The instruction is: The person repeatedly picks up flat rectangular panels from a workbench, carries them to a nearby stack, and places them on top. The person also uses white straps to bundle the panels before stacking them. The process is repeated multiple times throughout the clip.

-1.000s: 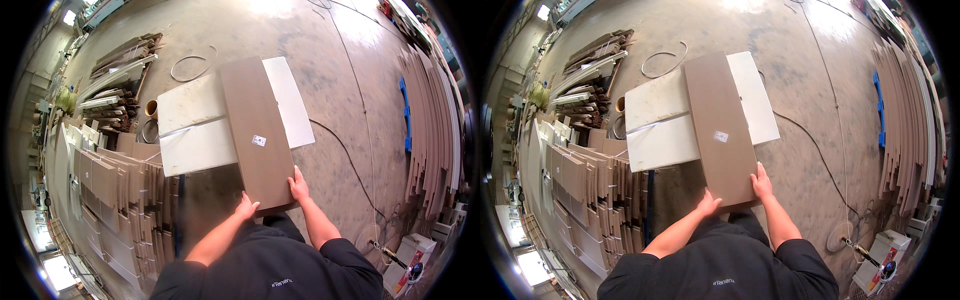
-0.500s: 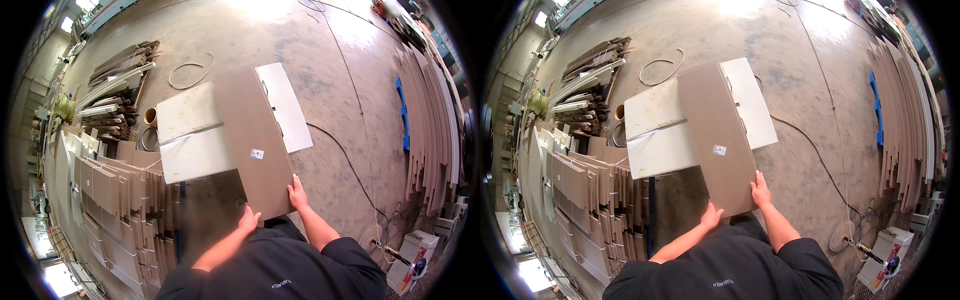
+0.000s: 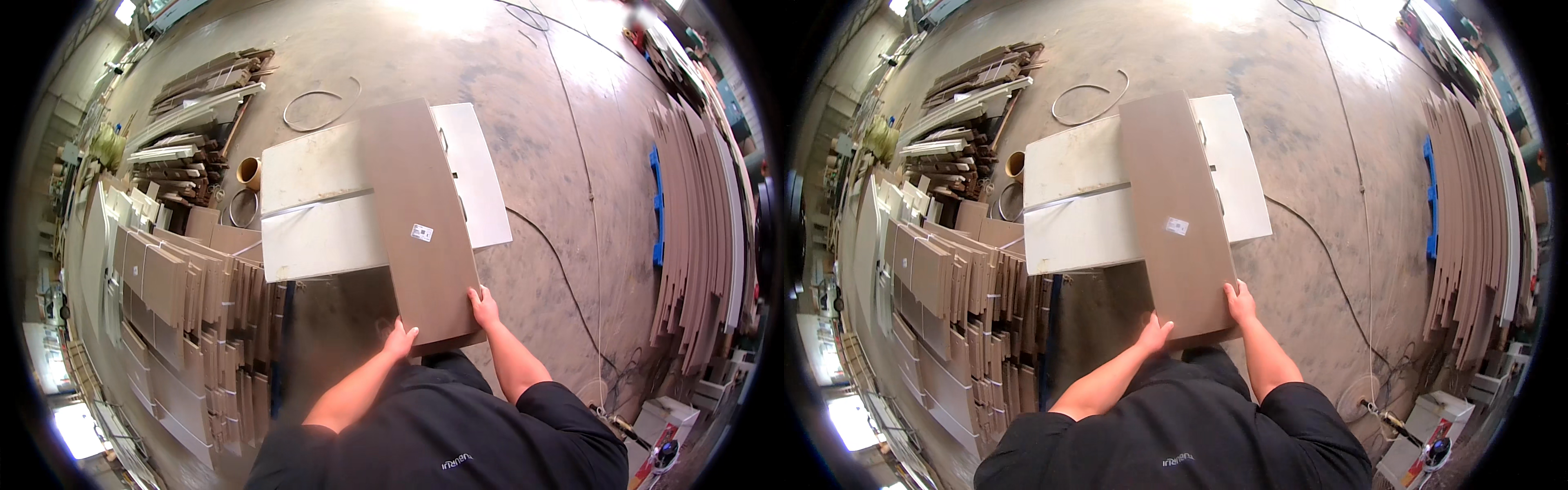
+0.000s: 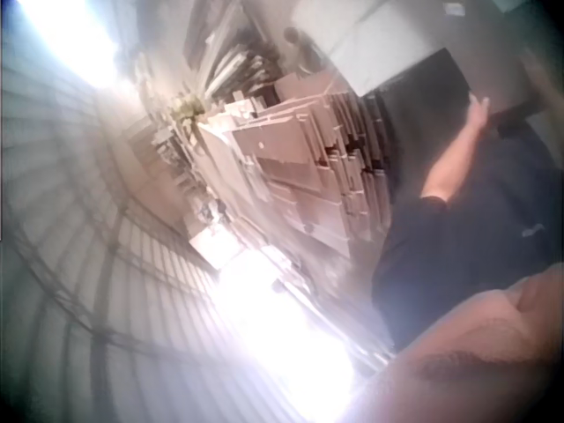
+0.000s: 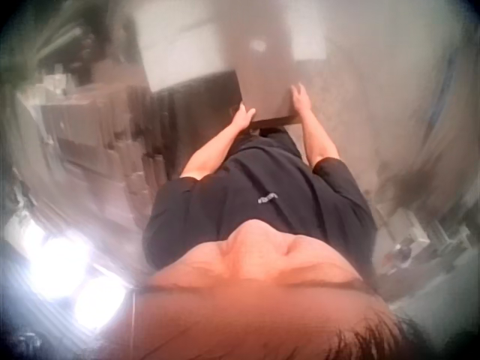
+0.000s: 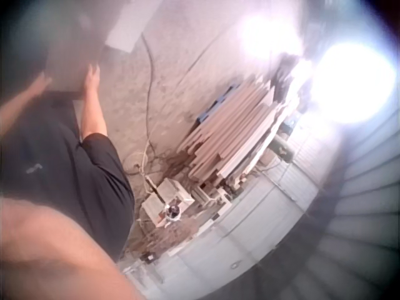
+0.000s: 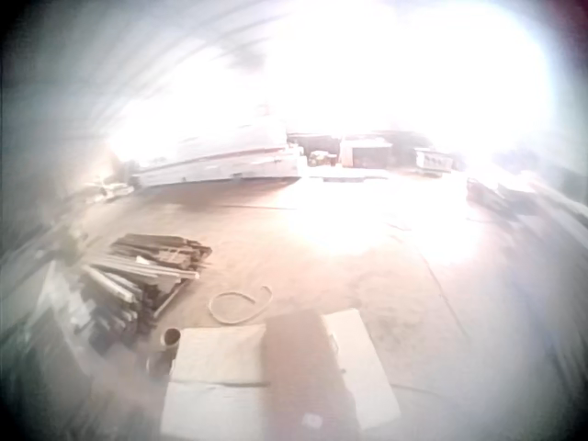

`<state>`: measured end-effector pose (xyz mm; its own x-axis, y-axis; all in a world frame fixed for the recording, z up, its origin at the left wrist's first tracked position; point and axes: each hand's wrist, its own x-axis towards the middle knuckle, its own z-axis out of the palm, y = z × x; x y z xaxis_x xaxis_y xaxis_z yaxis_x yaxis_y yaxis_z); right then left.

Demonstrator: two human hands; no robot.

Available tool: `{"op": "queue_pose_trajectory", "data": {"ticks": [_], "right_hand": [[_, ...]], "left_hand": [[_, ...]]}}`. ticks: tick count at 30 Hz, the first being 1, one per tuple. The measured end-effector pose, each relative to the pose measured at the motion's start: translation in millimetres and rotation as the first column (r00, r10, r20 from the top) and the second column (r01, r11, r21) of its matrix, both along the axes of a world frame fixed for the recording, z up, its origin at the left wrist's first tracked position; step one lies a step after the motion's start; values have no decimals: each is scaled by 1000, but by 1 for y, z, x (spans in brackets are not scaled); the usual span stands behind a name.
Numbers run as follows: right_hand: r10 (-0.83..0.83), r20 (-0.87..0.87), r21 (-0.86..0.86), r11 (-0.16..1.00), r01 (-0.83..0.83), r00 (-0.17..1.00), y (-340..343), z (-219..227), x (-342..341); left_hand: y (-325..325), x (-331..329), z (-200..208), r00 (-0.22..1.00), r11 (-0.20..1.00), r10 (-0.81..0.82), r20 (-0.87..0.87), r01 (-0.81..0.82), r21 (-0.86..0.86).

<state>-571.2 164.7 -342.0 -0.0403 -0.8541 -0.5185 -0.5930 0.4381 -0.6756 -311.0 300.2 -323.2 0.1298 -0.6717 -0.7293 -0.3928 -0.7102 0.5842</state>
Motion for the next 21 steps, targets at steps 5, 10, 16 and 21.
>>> {"op": "queue_pose_trajectory", "data": {"ticks": [5, 10, 16, 21], "right_hand": [[30, 29, -13, 999, -30, 999, 15, -6, -13], [-81, 241, 100, 993, 58, 967, 31, -20, -16], [-142, 342, 165, 982, 90, 929, 11, -26, 6], [-143, 270, 150, 983, 105, 952, 6, -31, 1]], "left_hand": [[26, -9, -15, 996, 994, 75, -57, -80, -80], [31, 2, -13, 988, 982, 75, -137, -97, -160], [3, 24, 14, 985, 986, 91, -146, -110, -125], [5, 22, 10, 988, 980, 132, -80, -142, -141]]}}
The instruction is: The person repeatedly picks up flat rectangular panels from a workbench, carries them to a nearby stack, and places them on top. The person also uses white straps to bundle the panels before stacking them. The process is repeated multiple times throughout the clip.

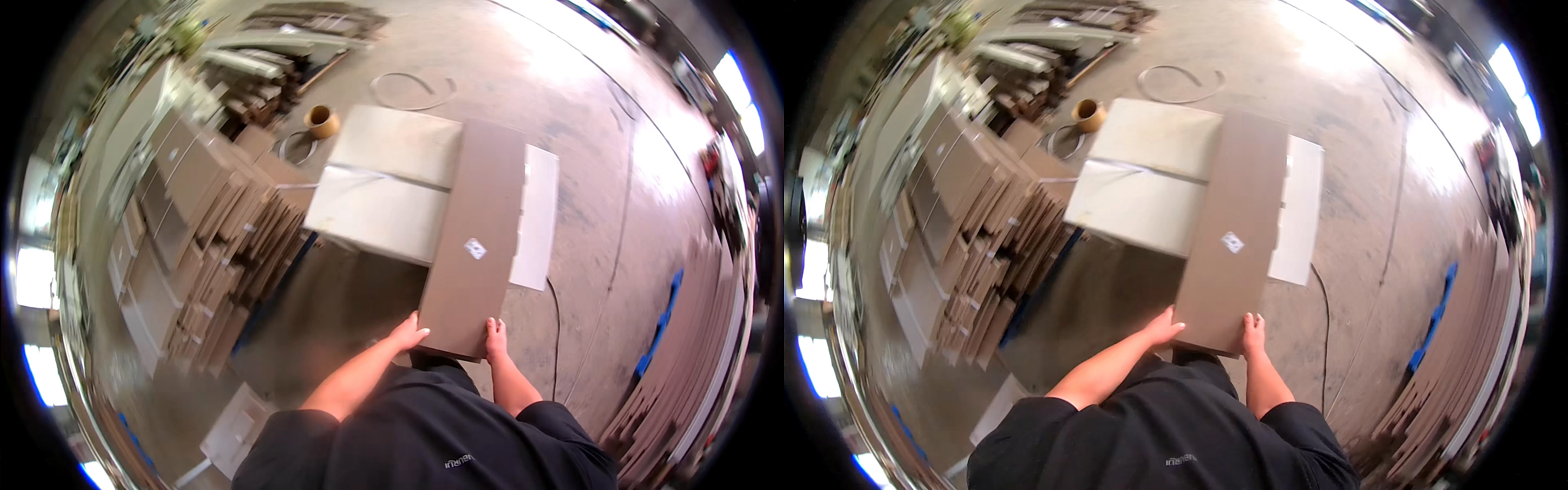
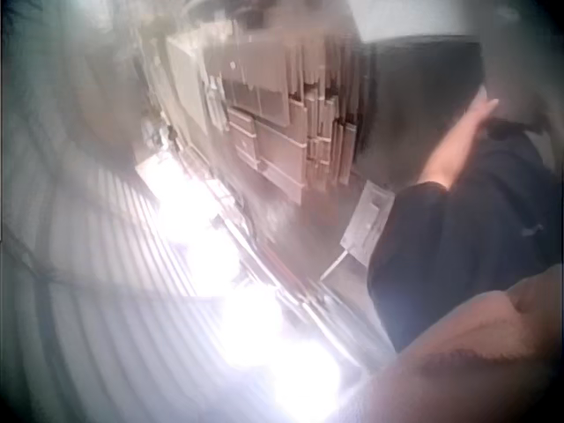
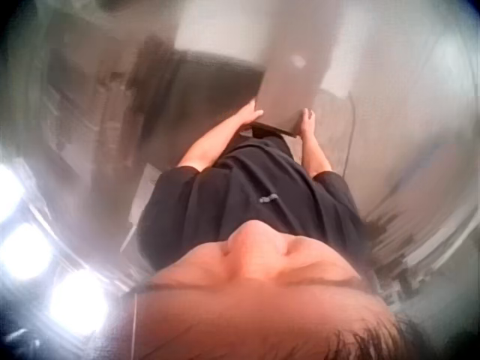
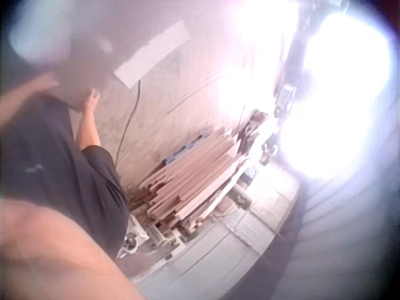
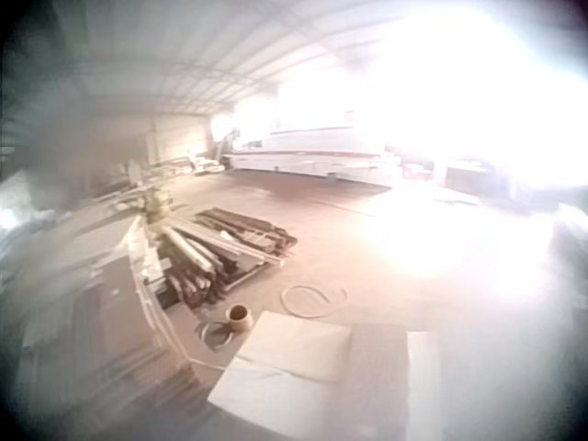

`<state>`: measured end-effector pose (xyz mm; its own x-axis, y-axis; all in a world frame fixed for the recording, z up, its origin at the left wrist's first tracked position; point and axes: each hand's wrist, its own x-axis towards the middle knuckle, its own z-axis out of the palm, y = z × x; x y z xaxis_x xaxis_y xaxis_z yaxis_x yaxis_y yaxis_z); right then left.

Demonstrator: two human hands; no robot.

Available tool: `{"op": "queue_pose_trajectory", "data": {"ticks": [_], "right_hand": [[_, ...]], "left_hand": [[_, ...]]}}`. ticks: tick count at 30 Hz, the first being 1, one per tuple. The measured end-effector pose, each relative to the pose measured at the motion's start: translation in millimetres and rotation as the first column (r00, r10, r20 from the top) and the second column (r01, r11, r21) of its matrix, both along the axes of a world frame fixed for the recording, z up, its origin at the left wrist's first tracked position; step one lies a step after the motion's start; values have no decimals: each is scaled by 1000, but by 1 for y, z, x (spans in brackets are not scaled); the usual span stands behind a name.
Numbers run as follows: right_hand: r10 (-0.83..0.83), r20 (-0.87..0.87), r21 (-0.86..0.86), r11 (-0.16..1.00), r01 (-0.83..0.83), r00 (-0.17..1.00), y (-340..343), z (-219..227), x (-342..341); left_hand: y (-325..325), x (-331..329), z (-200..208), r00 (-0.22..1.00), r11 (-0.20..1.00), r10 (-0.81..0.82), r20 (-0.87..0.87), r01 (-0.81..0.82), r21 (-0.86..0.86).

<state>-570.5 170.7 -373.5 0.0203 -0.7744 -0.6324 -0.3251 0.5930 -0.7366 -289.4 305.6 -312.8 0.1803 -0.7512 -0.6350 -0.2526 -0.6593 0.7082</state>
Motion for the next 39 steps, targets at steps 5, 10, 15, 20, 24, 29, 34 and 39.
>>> {"op": "queue_pose_trajectory", "data": {"ticks": [5, 10, 15, 20, 24, 29, 34, 39], "right_hand": [[137, -37, 74, 988, -134, 990, -5, -5, -2], [127, -93, 186, 977, -108, 987, 4, 23, 8], [346, -569, -191, 827, -530, 746, 5, 31, 8], [521, -420, -469, 576, -669, 743, 41, 21, 79], [900, -170, -139, 380, -914, 400, 154, 16, 156], [900, -254, 167, -319, -933, -353, 406, 118, 216], [862, -215, 231, -412, -881, -460, 510, 143, 263], [749, -228, 219, -583, -782, -622, 561, 148, 282]], "left_hand": [[88, -5, -43, 998, 999, 13, 63, -11, -34], [257, -11, -48, 933, 924, 353, 66, -359, 134], [469, -58, -74, 479, 470, 862, 165, -878, 93], [637, -149, -101, -126, -120, 990, -60, -988, 99], [761, -210, -136, -723, -700, 607, -330, -683, 210], [911, -264, -172, -881, -957, -225, -415, 121, 263], [1028, -318, -192, -673, -748, -663, -328, 582, 318], [1039, -358, -233, -637, -754, -635, -437, 632, 176]]}}
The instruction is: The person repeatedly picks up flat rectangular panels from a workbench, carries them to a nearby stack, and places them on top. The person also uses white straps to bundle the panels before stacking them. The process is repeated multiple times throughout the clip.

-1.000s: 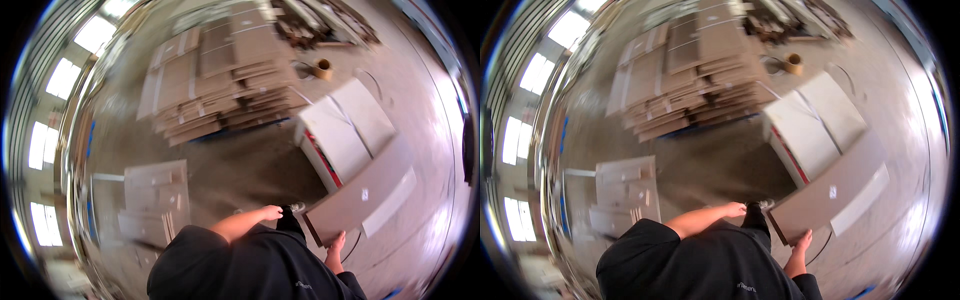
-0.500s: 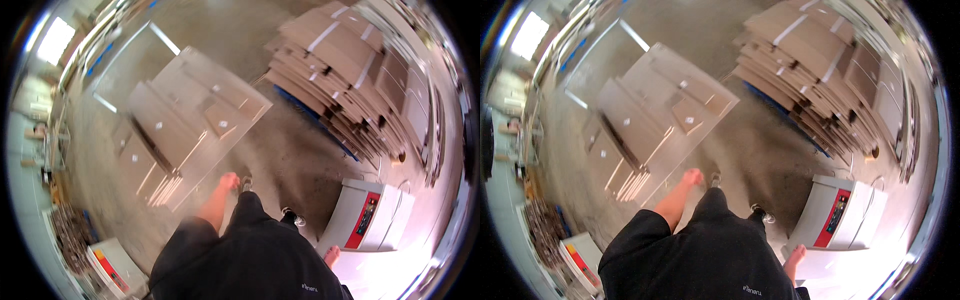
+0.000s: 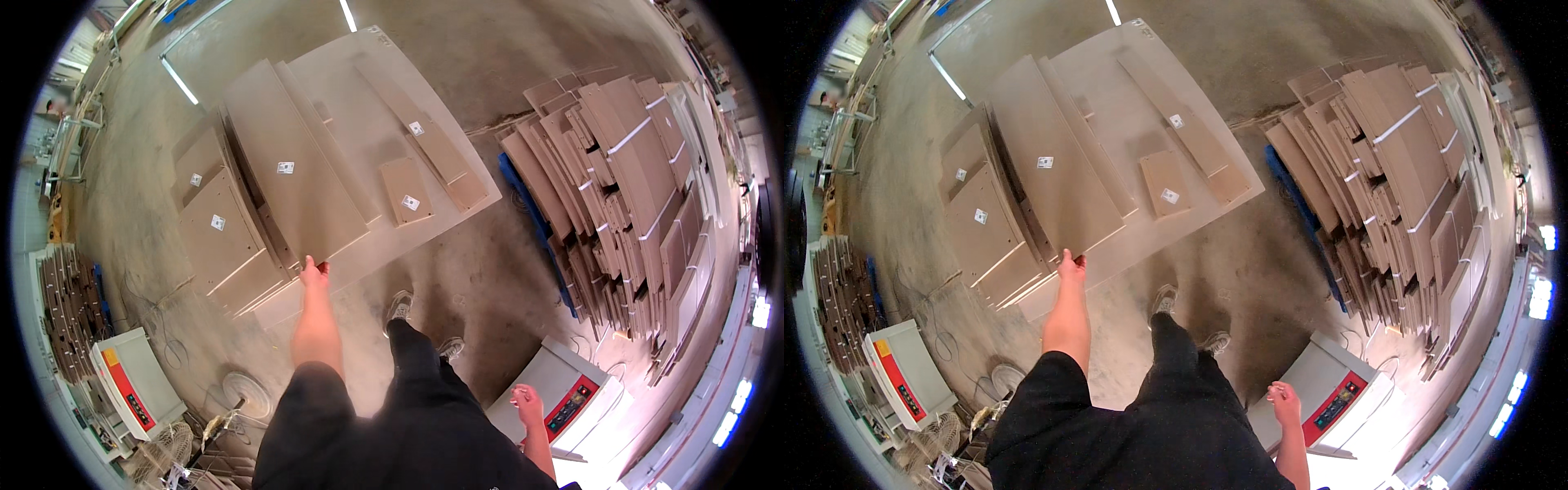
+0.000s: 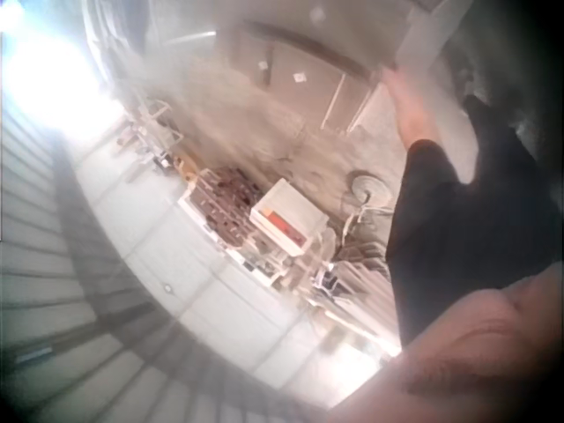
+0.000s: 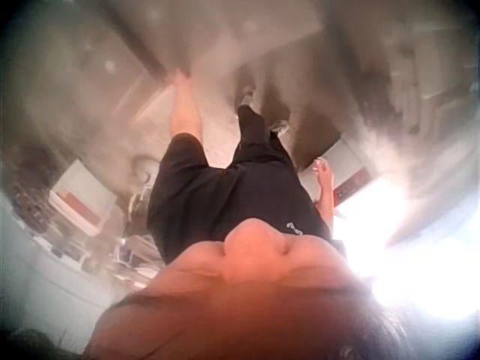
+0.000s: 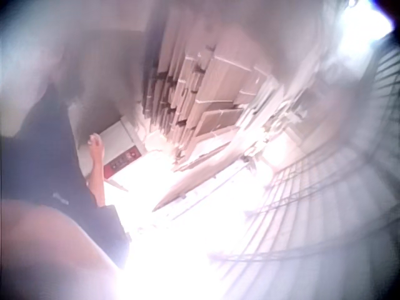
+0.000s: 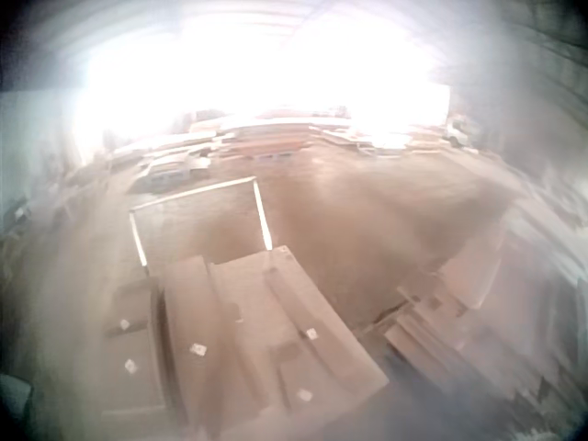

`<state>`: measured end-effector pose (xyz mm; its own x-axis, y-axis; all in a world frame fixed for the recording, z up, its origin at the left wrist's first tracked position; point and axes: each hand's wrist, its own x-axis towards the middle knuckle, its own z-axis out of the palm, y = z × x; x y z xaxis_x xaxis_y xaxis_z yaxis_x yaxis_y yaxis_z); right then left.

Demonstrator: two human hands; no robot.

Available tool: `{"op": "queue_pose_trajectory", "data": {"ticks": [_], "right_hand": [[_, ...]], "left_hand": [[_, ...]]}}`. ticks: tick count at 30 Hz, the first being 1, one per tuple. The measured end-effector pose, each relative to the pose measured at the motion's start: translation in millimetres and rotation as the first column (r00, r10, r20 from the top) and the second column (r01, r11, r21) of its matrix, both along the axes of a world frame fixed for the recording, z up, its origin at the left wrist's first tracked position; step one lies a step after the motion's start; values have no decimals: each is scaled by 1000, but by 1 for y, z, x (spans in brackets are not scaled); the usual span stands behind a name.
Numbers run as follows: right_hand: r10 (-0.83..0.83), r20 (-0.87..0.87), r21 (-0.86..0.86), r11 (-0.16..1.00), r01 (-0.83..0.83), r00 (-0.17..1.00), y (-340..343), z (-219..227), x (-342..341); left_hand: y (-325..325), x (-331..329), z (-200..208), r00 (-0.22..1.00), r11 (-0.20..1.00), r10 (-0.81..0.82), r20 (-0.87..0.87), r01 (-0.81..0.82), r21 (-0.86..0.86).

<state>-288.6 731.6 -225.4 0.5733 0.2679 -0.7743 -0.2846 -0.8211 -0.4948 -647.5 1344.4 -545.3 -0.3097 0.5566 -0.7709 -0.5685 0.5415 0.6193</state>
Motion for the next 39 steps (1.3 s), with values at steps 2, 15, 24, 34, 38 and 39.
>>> {"op": "queue_pose_trajectory", "data": {"ticks": [2, 15, 24, 34, 38, 39], "right_hand": [[77, 28, 9, 997, -77, 997, 13, -4, -4], [-229, -387, 301, 884, 358, 893, 226, 30, -17], [-582, 413, 304, 813, 496, 701, 48, 99, -27], [-867, 491, 362, 292, 885, 85, -221, 140, -189], [-830, 521, 363, 6, 932, -198, -283, 128, -286], [-805, 492, 435, -103, 895, -331, -289, 125, -308]], "left_hand": [[-14, 28, 28, 980, 988, -132, 150, 119, 97], [-260, 132, 282, -106, 257, -684, 722, 891, 374], [-214, 142, 234, 389, 526, -679, 622, 849, 43], [-406, 272, 244, -440, -561, -642, 628, 828, 7], [-557, 336, 325, -546, -748, -437, 715, 662, 48], [-591, 347, 328, -618, -797, -401, 676, 599, 75]]}}
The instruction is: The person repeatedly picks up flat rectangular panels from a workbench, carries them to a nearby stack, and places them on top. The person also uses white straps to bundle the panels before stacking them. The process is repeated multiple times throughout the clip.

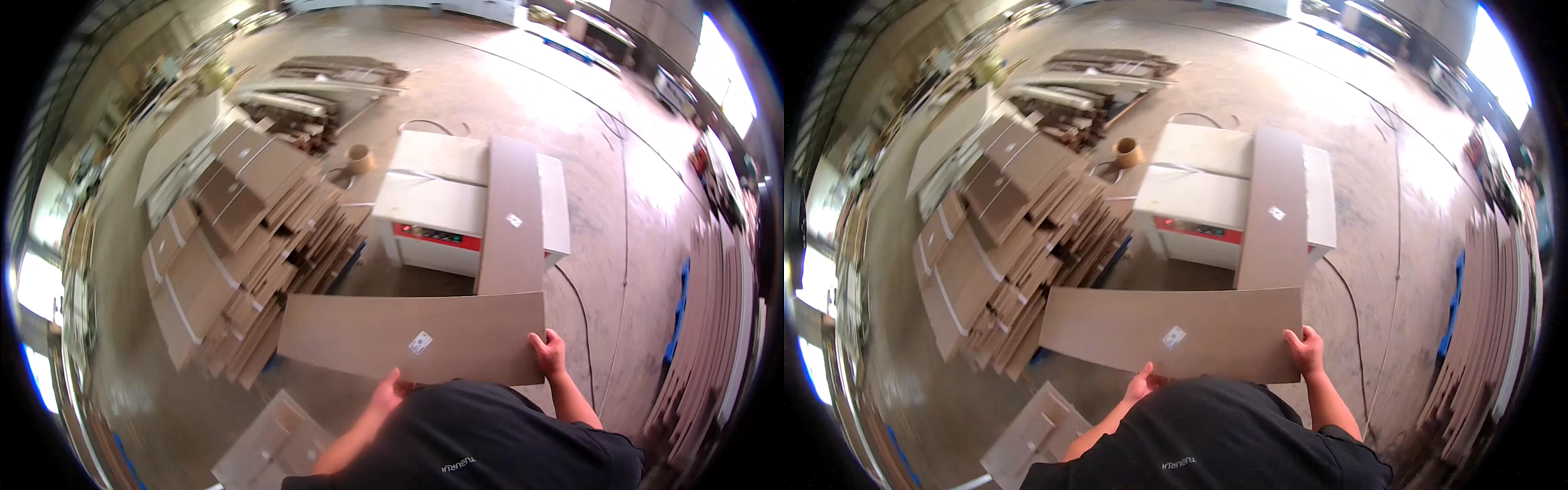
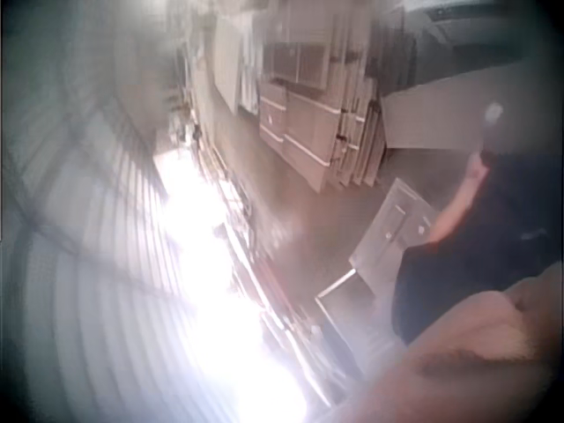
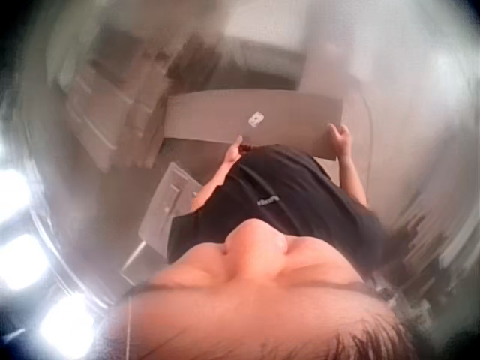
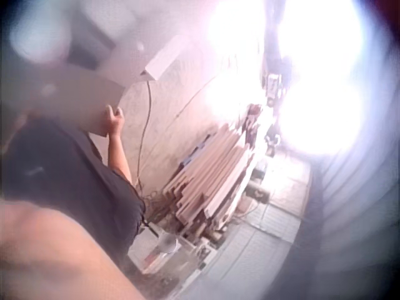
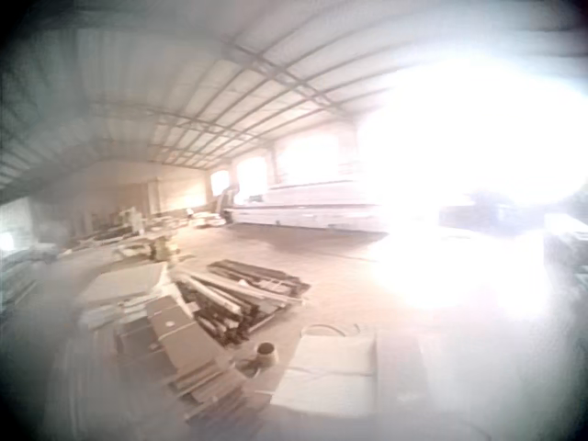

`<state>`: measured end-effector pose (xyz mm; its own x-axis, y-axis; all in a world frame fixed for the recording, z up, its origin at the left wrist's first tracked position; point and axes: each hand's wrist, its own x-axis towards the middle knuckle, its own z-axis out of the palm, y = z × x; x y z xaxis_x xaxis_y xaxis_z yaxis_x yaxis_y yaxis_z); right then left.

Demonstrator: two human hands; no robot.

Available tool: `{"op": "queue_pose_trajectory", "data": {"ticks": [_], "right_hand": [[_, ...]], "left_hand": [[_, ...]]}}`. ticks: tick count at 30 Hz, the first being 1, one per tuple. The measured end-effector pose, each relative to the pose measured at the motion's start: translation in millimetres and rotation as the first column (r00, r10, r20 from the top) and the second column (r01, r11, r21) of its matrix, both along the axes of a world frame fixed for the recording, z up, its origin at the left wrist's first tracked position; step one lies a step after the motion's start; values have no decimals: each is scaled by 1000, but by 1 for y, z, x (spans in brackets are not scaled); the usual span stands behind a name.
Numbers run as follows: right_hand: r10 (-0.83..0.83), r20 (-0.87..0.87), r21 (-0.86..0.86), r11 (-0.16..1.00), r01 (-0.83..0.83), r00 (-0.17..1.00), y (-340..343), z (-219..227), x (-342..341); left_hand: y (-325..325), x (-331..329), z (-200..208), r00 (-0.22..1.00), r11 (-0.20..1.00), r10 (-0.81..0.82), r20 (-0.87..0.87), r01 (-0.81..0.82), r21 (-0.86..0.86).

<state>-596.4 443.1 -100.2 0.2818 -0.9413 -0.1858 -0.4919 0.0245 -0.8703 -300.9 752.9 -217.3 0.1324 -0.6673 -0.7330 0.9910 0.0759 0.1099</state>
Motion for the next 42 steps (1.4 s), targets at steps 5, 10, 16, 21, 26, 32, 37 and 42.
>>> {"op": "queue_pose_trajectory", "data": {"ticks": [5, 10, 16, 21, 26, 32, 37, 42], "right_hand": [[-447, 135, 49, 894, 445, 884, -11, -44, -94], [-728, 123, 81, 685, 724, 675, 0, -35, -100], [-925, 156, 77, 360, 930, 345, 18, -63, -36], [-947, -118, 8, 301, 953, 300, 10, -99, 45], [-859, -373, 155, 314, 937, 350, -29, -135, 105], [-847, -338, 356, 289, 889, 411, -56, -201, 147], [-742, -493, 419, 255, 872, 454, -114, -218, 161], [-812, -448, 361, 219, 906, 375, -133, -213, 160]], "left_hand": [[-178, 16, 32, 937, 956, -280, 211, 292, -26], [-335, 29, 23, 753, 797, -548, 365, 602, -45], [-487, 32, -8, 460, 577, -701, 545, 815, 54], [-582, 59, -43, 97, 343, -768, 633, 897, 279], [-649, 112, -63, -410, 178, -560, 720, 789, 588], [-696, 165, -88, -801, 225, -263, 538, 492, 841], [-732, 164, -104, -667, 152, -427, 610, 612, 776], [-727, 168, -151, -738, 266, -306, 602, 541, 798]]}}
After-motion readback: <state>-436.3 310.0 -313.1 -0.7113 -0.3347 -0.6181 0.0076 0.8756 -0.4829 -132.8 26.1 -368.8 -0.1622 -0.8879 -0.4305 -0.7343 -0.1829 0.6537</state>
